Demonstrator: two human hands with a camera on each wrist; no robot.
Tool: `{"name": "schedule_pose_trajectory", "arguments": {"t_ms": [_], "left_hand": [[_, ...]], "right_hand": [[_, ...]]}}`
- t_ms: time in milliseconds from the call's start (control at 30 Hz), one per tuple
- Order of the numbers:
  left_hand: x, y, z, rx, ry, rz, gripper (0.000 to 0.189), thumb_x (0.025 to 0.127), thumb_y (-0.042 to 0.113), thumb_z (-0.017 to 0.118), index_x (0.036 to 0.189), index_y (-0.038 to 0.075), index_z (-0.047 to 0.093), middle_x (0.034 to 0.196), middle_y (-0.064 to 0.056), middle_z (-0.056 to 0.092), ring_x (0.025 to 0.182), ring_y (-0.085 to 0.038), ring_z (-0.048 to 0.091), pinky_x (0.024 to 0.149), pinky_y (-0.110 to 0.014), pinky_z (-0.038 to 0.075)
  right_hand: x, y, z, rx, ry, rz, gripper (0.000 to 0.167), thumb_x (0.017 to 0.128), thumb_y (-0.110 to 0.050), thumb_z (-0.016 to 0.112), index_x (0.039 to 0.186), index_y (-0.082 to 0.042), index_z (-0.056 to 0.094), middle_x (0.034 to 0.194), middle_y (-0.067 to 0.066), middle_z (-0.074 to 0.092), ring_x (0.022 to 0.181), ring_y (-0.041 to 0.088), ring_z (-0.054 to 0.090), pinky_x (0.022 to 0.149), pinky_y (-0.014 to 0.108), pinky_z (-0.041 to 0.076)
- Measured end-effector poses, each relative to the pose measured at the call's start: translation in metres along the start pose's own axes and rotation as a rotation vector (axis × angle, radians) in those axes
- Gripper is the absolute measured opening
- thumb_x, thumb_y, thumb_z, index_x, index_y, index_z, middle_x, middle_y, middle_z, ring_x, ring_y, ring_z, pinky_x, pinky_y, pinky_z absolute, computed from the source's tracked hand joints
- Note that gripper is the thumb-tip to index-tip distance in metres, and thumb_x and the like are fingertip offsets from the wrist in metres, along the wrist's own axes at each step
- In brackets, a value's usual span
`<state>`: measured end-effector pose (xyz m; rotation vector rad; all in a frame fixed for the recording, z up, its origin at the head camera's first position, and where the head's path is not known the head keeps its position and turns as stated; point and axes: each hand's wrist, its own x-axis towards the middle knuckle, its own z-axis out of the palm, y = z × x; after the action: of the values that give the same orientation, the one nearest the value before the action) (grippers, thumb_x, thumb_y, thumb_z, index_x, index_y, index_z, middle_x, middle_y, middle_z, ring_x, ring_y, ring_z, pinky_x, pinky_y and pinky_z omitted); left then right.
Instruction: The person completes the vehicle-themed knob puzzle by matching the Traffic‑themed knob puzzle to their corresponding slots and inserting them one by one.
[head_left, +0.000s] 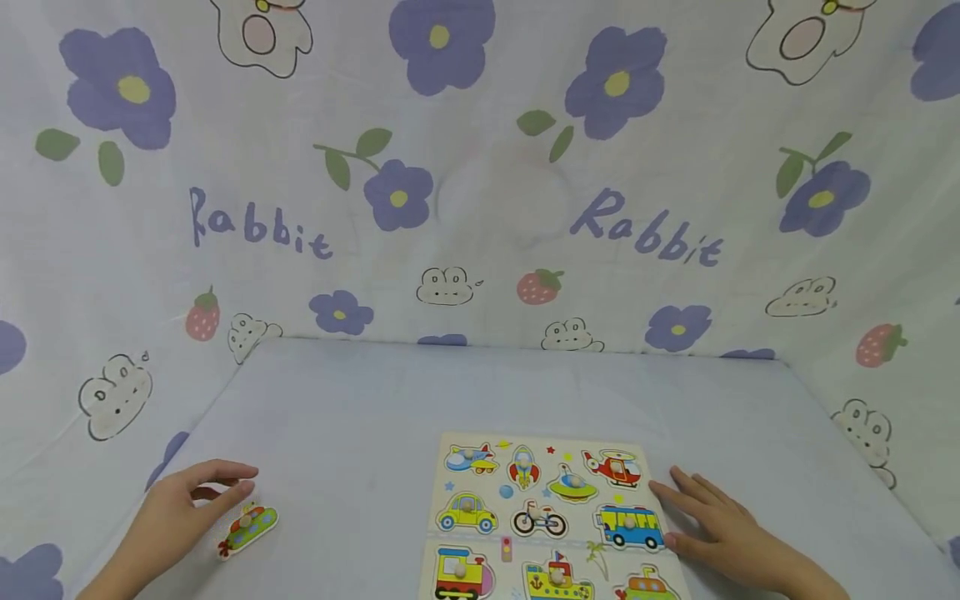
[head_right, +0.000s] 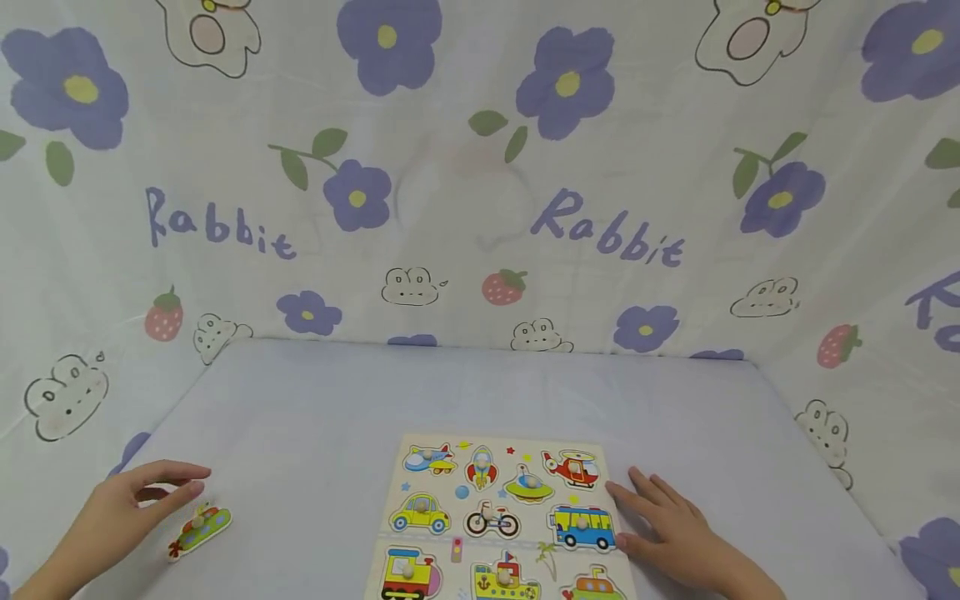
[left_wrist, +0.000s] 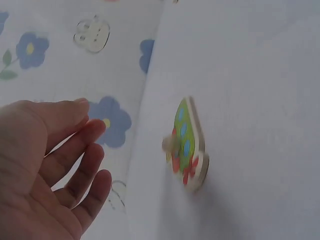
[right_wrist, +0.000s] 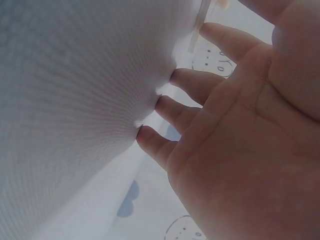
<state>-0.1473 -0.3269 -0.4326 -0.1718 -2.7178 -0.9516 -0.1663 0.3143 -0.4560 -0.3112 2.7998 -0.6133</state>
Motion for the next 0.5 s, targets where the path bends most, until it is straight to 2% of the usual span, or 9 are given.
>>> {"name": "schedule_pose_trajectory", "arguments": {"t_ms": [67, 167, 400, 500], "left_hand": [[-0.001, -0.008, -0.005, 0.0, 0.009, -0.012, 0.02, 0.092, 0.029, 0.072, 0.106, 0.016, 0.074, 0.097, 0.007, 0.072, 0.09, -0.002, 0.062, 0.072, -0.02, 0.051], [-0.002, -0.016, -0.008, 0.003, -0.011, -0.049, 0.021, 0.092, 0.032, 0.071, 0.106, 0.016, 0.074, 0.098, 0.008, 0.072, 0.09, 0.001, 0.06, 0.073, -0.02, 0.051], [-0.006, -0.028, -0.001, -0.07, -0.161, -0.166, 0.027, 0.088, 0.032, 0.076, 0.108, 0.013, 0.073, 0.101, 0.002, 0.071, 0.088, -0.009, 0.062, 0.072, -0.024, 0.052], [-0.007, -0.032, 0.002, -0.113, -0.204, -0.217, 0.033, 0.085, 0.033, 0.079, 0.109, 0.011, 0.072, 0.101, 0.0, 0.071, 0.087, -0.013, 0.063, 0.073, -0.025, 0.052]], "right_hand": [[0.0, 0.0, 0.0, -0.002, 0.004, -0.01, 0.077, 0.084, -0.06, 0.065, 0.148, -0.023, 0.047, 0.159, 0.02, 0.021, 0.14, 0.053, 0.007, 0.097, 0.078, 0.01], [0.0, 0.001, 0.0, -0.003, 0.008, -0.017, 0.076, 0.085, -0.06, 0.065, 0.148, -0.023, 0.047, 0.159, 0.02, 0.021, 0.14, 0.053, 0.007, 0.097, 0.078, 0.01], [0.001, 0.003, 0.001, -0.015, 0.012, -0.023, 0.075, 0.085, -0.06, 0.064, 0.148, -0.024, 0.046, 0.159, 0.02, 0.021, 0.14, 0.053, 0.007, 0.097, 0.078, 0.012], [0.0, 0.003, 0.001, -0.015, 0.013, -0.021, 0.075, 0.085, -0.06, 0.064, 0.148, -0.025, 0.046, 0.159, 0.019, 0.021, 0.141, 0.052, 0.007, 0.096, 0.078, 0.012]]}}
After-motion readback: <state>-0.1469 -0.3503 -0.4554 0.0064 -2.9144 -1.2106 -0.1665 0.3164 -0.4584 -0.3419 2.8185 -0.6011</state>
